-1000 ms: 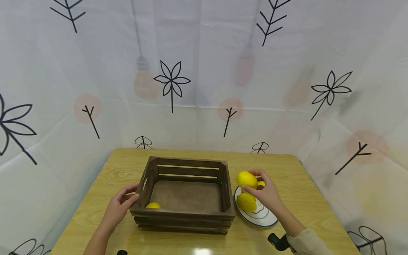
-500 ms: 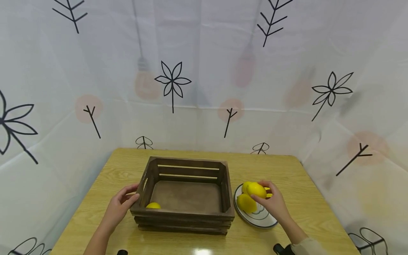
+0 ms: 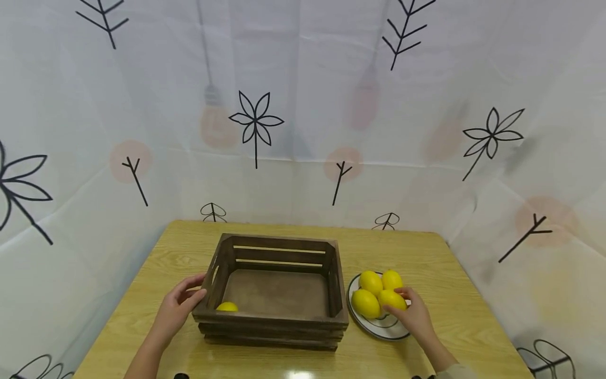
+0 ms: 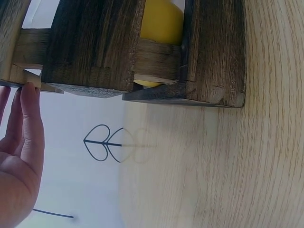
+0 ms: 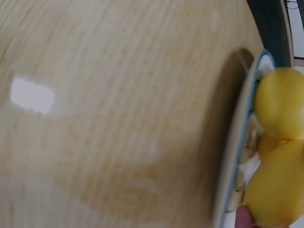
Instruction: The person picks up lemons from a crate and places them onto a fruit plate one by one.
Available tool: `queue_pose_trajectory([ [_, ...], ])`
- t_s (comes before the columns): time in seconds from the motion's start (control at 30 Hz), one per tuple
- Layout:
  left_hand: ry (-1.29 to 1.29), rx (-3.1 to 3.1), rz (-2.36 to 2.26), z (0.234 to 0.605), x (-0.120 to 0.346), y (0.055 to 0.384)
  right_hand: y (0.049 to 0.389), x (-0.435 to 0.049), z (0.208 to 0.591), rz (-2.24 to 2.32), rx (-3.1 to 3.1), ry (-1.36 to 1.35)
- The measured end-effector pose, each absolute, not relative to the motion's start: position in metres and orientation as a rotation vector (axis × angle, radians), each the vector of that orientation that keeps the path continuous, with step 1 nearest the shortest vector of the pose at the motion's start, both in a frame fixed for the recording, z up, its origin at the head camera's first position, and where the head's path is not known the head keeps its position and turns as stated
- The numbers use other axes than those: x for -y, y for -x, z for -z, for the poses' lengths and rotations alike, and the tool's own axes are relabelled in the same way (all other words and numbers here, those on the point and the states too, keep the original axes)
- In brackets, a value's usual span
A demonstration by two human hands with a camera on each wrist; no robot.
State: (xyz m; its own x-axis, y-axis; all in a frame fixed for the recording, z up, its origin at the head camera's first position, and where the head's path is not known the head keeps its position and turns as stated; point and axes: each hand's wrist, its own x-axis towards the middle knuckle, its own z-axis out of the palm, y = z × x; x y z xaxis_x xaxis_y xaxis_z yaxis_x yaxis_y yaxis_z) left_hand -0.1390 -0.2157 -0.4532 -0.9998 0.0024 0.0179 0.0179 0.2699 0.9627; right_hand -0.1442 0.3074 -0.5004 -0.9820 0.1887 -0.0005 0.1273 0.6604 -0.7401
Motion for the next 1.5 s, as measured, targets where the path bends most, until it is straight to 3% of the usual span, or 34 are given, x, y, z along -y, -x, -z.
queue_pose_trajectory([
  [0.83, 0.070, 2.427, 1.917, 0.456, 0.210, 0.140, 0.138, -0.322, 0.478, -1.242, 2.823, 0.283],
  [1.5, 0.010, 2.426, 1.958, 0.457, 0.213, 0.136, 0.162, -0.278, 0.428, -1.307, 2.646, 0.124],
])
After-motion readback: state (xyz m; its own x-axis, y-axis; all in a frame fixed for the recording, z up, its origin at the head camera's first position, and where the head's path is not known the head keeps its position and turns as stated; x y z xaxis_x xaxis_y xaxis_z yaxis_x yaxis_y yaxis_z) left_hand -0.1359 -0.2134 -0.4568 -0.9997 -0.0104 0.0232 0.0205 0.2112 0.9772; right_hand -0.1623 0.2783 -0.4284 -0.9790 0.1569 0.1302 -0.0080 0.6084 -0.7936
